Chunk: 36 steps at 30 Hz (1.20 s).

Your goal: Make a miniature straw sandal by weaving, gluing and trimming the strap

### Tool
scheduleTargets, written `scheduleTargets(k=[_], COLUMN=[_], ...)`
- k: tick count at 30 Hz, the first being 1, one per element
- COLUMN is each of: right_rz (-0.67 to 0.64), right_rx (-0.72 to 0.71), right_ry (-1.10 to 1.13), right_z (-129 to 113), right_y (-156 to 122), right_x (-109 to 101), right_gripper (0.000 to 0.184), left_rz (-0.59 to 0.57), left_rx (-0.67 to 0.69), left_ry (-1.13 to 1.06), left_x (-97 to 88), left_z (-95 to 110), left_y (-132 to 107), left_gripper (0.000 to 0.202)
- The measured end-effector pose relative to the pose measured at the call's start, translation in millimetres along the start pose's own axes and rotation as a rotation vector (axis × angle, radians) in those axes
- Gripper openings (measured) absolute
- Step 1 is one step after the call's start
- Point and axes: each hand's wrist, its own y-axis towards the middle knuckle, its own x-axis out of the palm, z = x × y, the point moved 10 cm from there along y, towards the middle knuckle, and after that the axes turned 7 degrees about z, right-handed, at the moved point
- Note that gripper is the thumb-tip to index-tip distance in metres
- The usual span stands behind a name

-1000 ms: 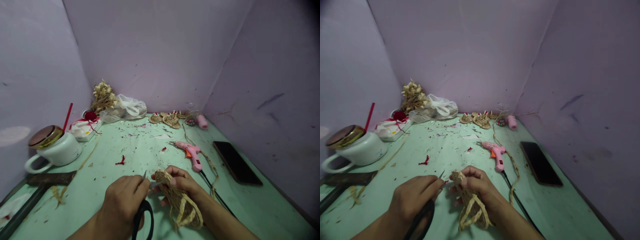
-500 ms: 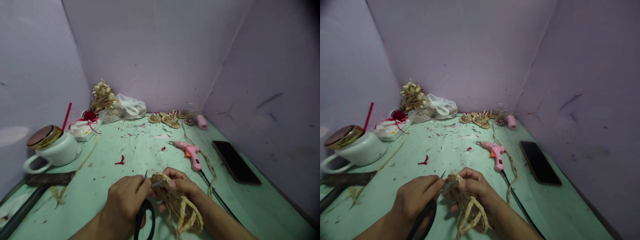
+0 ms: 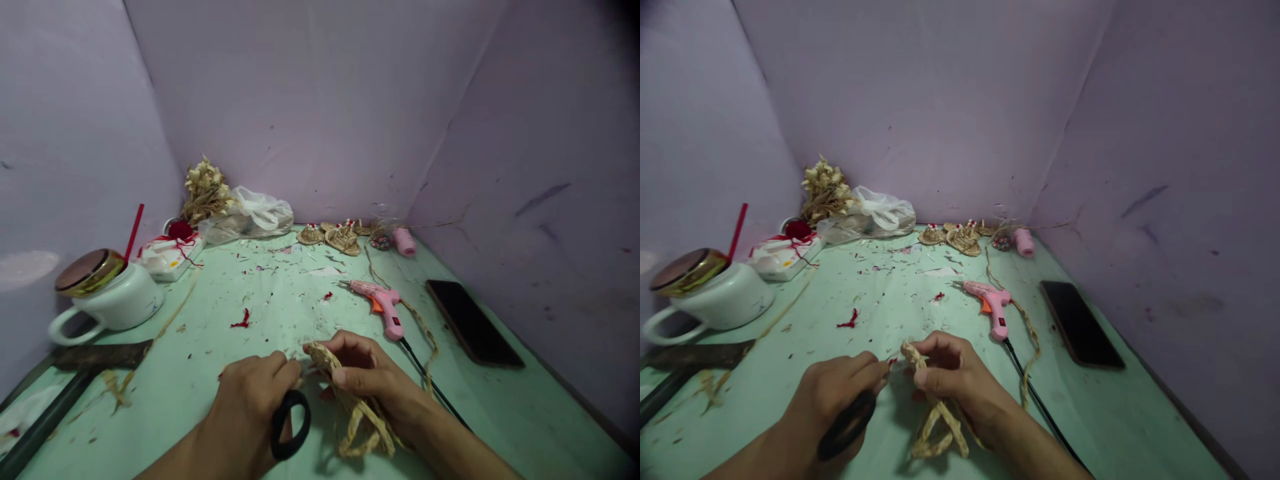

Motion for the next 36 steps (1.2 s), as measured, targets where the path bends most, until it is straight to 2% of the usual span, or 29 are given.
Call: scheduleTargets(k=[5,7,10,13,15,17,21,23,25,26,27,29,31,33,36], right_rz=[0.0,0.003,0.017,0.051,0.069,0.08,0.116,0.152,0.182,0.192,0.201,0.231,0.282,0.326,0.359], right_rx=[-0.062,-0.086,-0.101,-0.117,-0.135,-0.157,-0.232,-0.251,-0.235,-0.223,-0.221,-0.261,-0.346,-0.447,-0.537], right_ry=[-0.06,-0.086,-0.127,-0.186,-0.212,-0.21,-0.3,-0.379,-0.408,-0.417,-0.442,-0.544,-0.672,-0.773,-0.843], right_z=[-5.3,-7.2,-8.8,-9.9,-9.9,-9.7,-14.4,-17.4,-17.7,-17.2,-17.2,-20.4,-27.2,-34.9,-40.9], right_y=[1.3,1.3,1.1,1.3,1.3,1.0,-1.2,-1.9,-1.3,-0.9,-0.7,-1.7,-5.2,-10.1,-13.5], right_x=[1.7,1.5,0.5,-1.5,-2.4,-2.9,-3.0,-3.9,-5.6,-6.2,-6.7,-7.7,-8.9,-8.1,-5.4], right_gripper=[0.032,0.032,0.034,0.037,0.038,0.038,0.038,0.038,0.038,0.038,0.036,0.032,0.029,0.029,0.031], left_rz=[-0.056,-0.087,-0.166,-0.335,-0.474,-0.572,-0.71,-0.749,-0.69,-0.623,-0.534,-0.346,-0.171,-0.015,0.176], left_rx=[-0.129,-0.22,-0.455,-0.751,-0.893,-0.969,-1.132,-1.163,-1.08,-0.995,-0.88,-0.562,-0.227,0.055,0.305], left_ry=[-0.186,-0.247,-0.389,-0.637,-0.811,-0.965,-1.273,-1.373,-1.328,-1.233,-1.094,-0.743,-0.391,-0.108,0.176], left_x=[3.2,7.9,21.2,44.6,59.2,68.7,85.0,89.1,86.6,81.9,73.9,49.4,24.2,6.5,-8.1], left_z=[-9.9,-18.6,-37.3,-48.5,-45.8,-40.5,-30.2,-25.0,-28.5,-34.0,-40.3,-43.6,-31.3,-12.8,6.3], left_y=[-0.9,-2.5,-8.0,-20.2,-28.9,-34.7,-50.5,-54.2,-48.2,-42.0,-33.8,-14.6,-2.3,-0.3,-5.5], left_gripper=[0.016,0.018,0.02,0.021,0.024,0.028,0.032,0.032,0.033,0.033,0.032,0.026,0.02,0.021,0.029])
